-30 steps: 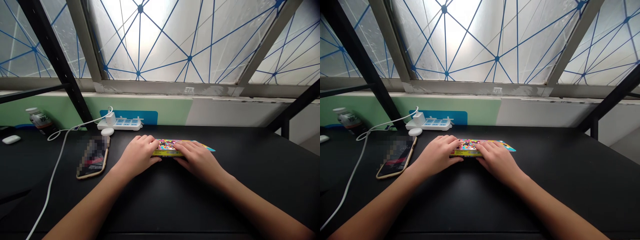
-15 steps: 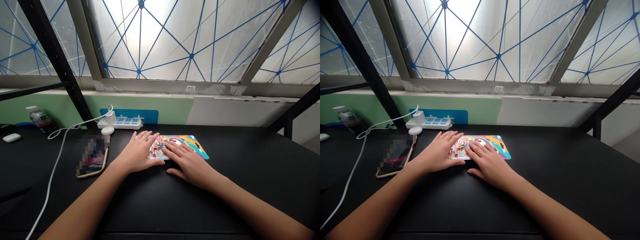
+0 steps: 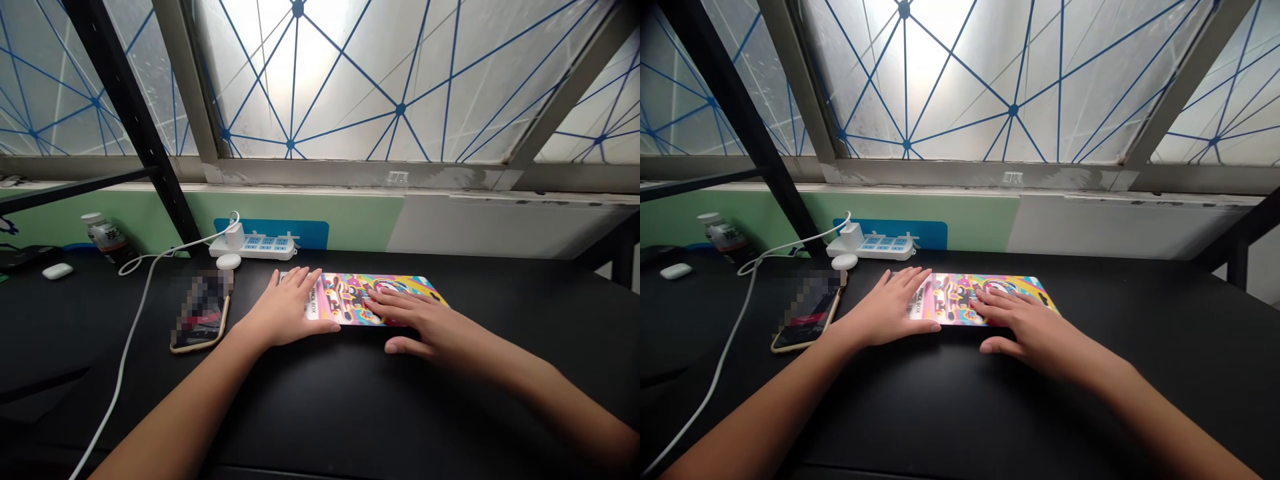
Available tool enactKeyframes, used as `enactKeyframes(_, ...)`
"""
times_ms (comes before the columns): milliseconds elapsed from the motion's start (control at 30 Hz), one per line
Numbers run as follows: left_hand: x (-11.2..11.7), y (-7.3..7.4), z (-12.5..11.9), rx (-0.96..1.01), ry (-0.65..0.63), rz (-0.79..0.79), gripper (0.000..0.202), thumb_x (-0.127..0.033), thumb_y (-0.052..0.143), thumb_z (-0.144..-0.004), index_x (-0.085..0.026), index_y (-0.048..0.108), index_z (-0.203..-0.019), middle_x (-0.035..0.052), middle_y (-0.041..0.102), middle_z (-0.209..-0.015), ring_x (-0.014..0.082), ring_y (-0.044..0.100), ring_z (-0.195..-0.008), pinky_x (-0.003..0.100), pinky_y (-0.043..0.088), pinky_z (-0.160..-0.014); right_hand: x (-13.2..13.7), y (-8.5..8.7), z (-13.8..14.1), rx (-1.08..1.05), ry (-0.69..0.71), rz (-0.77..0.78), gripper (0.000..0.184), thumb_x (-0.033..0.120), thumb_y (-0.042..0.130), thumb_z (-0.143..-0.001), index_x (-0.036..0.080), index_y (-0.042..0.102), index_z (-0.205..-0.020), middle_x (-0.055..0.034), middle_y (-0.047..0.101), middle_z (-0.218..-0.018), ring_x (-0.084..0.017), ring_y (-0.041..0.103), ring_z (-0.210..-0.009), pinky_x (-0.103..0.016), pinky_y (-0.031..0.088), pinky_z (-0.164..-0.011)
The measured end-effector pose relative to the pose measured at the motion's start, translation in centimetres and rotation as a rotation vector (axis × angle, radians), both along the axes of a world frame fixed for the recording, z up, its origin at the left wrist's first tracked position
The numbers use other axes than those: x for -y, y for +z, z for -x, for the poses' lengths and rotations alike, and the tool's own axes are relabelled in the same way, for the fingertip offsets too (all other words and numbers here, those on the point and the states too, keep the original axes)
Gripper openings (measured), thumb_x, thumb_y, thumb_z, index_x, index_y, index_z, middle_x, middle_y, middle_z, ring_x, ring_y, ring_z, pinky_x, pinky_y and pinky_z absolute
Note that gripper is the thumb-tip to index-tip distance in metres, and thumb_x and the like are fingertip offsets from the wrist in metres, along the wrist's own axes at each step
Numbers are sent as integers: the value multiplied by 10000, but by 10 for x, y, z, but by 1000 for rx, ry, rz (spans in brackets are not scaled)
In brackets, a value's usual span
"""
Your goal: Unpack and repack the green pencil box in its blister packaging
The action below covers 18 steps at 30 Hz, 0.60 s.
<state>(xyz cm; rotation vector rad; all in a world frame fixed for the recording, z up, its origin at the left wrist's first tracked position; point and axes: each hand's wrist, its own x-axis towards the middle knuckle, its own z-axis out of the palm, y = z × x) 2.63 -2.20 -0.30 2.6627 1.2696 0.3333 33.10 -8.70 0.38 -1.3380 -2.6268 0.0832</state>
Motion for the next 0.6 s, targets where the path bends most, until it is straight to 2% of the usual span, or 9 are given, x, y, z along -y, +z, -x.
enactKeyframes(167, -2, 3, 0, -33, -17, 14, 1039, -883, 438, -763, -225, 284, -1552, 173, 281, -1611, 372, 216, -1491, 628, 137, -1172, -1, 0, -42, 31, -49, -44, 600, 556, 674, -860, 403, 516, -1418, -9, 572, -1422, -361, 539, -1298, -557, 499, -1021)
enactKeyframes(267, -3, 5, 2, -51, -35, 2, 1009, -871, 448, -774, -225, 321, -1538, 191, 279, -1607, 383, 203, -1493, 642, 150, -1163, 0, 3, -44, 87, -71, -95, 519, 608, 628, -871, 354, 631, -1324, -44, 660, -1323, -365, 584, -1249, -577, 498, -997)
enactKeyframes(333, -1, 8, 2, -47, -75, -37, 921, -815, 497, -804, -216, 399, -1497, 190, 251, -1617, 383, 171, -1500, 626, 160, -1169, 0, 5, -32, 114, -87, -155, 531, 638, 600, -873, 297, 675, -1273, -88, 684, -1288, -380, 598, -1227, -603, 484, -993)
enactKeyframes(400, 3, 12, 0, -19, -140, -108, 790, -710, 545, -856, -208, 455, -1458, 171, 213, -1632, 359, 135, -1512, 588, 151, -1190, 1, 6, -9, 122, -90, -197, 589, 645, 582, -879, 240, 650, -1301, -137, 634, -1354, -395, 579, -1245, -619, 472, -995)
enactKeyframes(467, 8, 13, -6, 21, -176, -137, 735, -644, 523, -909, -212, 406, -1491, 154, 176, -1645, 331, 109, -1519, 559, 166, -1198, 0, 4, 19, 122, -70, -201, 683, 646, 565, -888, 196, 550, -1401, -175, 507, -1478, -398, 515, -1311, -613, 462, -1012)
enactKeyframes(533, 13, 11, -13, 46, -150, -93, 768, -657, 440, -947, -206, 292, -1551, 164, 160, -1645, 330, 97, -1520, 559, 214, -1186, -3, -3, 46, 115, -14, -191, 773, 651, 565, -884, 169, 443, -1476, -194, 405, -1547, -390, 425, -1386, -597, 430, -1059)
enactKeyframes(600, 15, 7, -19, 34, -102, -46, 798, -682, 383, -957, -182, 254, -1566, 190, 178, -1636, 354, 105, -1514, 565, 235, -1175, -9, -10, 68, 108, 30, -207, 840, 646, 601, -863, 147, 389, -1504, -210, 389, -1552, -394, 349, -1430, -600, 381, -1101)
